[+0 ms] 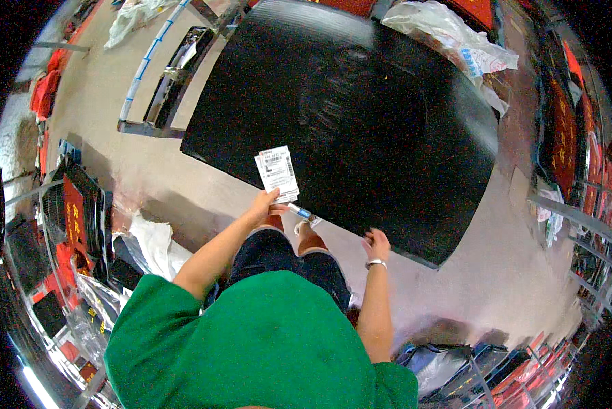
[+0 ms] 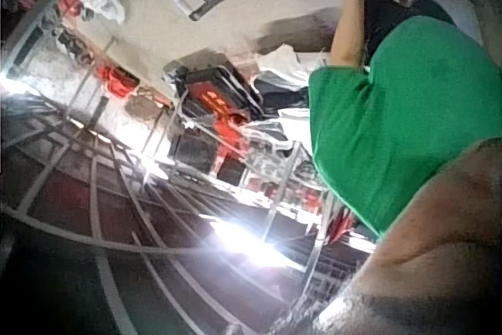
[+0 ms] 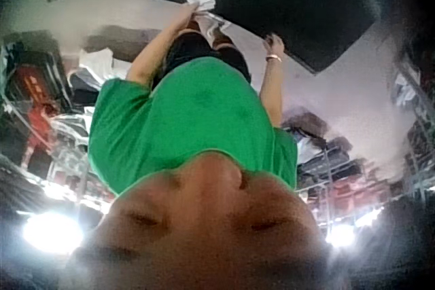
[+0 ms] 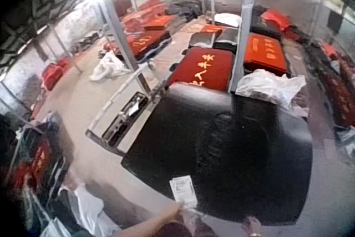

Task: The person picks up floor mats from various stacks and pallets, checks them against papers, and then places them onto different stacks before pushing a cart.

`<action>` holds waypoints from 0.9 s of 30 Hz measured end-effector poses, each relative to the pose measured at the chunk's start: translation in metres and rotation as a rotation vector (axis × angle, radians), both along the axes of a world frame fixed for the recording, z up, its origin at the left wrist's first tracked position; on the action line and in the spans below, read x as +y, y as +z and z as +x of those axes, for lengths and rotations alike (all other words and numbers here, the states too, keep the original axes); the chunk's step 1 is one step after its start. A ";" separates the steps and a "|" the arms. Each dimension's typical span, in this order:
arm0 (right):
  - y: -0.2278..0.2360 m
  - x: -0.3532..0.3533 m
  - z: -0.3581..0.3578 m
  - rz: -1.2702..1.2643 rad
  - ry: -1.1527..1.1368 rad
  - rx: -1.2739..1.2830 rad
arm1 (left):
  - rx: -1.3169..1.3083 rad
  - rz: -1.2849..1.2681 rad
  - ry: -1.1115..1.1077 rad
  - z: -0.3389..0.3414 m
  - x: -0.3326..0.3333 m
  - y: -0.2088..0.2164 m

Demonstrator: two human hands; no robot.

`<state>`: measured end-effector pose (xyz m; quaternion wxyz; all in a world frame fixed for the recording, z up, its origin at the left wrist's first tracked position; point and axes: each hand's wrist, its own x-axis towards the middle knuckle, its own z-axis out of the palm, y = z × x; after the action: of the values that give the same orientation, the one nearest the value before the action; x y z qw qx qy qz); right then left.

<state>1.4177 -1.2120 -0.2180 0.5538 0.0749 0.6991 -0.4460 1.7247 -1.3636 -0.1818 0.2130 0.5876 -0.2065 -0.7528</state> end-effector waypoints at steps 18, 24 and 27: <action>0.238 -0.211 0.146 -0.702 1.305 1.174 | 0.064 -0.323 -0.066 0.053 -0.004 0.138; 0.175 -0.124 0.085 -0.262 0.373 0.714 | -0.101 -0.157 0.301 0.103 -0.024 0.008; 0.146 -0.043 0.095 -0.180 0.081 0.313 | -0.116 -0.026 0.392 0.092 -0.015 -0.055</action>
<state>1.5130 -1.2554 -0.0721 0.4602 -0.0736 0.7366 -0.4901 1.8170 -1.3782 -0.2368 0.3507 0.6562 -0.1098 -0.6590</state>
